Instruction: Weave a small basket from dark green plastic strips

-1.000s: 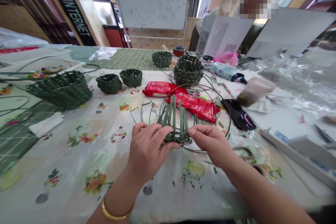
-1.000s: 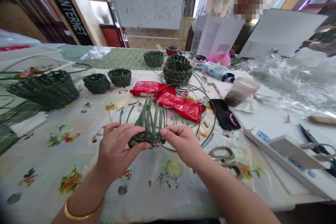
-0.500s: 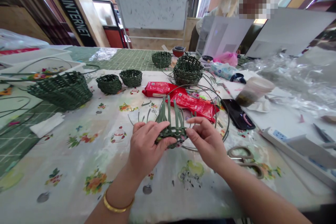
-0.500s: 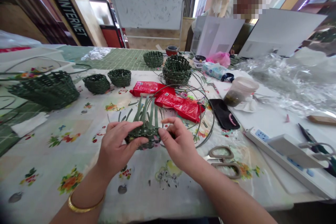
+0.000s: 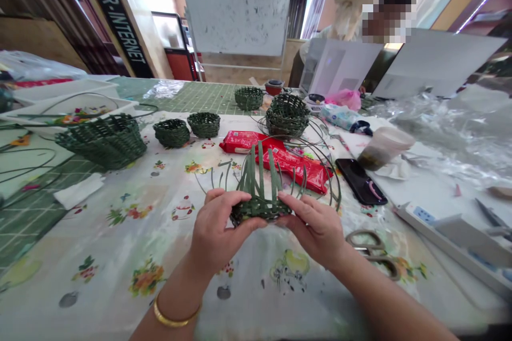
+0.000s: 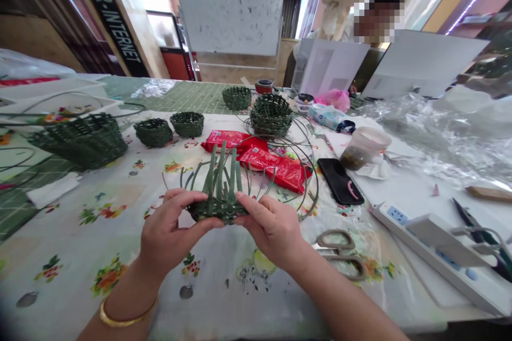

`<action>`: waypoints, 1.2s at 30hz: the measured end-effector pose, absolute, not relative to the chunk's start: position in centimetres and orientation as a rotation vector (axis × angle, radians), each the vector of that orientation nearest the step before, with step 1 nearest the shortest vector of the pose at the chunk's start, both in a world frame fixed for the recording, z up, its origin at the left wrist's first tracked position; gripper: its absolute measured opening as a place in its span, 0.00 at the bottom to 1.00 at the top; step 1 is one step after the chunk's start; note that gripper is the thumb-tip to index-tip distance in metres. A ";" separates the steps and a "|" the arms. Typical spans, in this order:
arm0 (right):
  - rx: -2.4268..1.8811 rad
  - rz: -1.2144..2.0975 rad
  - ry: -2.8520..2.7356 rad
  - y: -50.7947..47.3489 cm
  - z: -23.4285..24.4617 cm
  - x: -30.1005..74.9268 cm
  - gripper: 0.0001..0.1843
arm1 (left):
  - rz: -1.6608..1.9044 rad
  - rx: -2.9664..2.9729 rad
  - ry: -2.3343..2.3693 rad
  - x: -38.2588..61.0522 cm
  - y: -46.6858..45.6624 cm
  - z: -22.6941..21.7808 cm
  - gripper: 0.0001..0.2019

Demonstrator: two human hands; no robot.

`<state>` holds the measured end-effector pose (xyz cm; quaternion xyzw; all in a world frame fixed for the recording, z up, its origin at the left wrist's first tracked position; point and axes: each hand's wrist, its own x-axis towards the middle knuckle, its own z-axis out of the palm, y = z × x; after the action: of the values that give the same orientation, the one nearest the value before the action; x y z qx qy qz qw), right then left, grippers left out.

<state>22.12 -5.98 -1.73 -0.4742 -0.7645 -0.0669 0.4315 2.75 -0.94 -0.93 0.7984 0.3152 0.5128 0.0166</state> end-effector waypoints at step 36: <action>-1.118 0.176 -1.797 -5.2 -3.3 21.7 0.14 | 1.555 2.378 1.003 3.0 -0.4 -1.3 0.13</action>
<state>21.72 -5.20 -3.27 -0.4598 -0.7388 0.0724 0.4874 2.95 -0.42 -1.33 0.7876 0.3321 0.5151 0.0640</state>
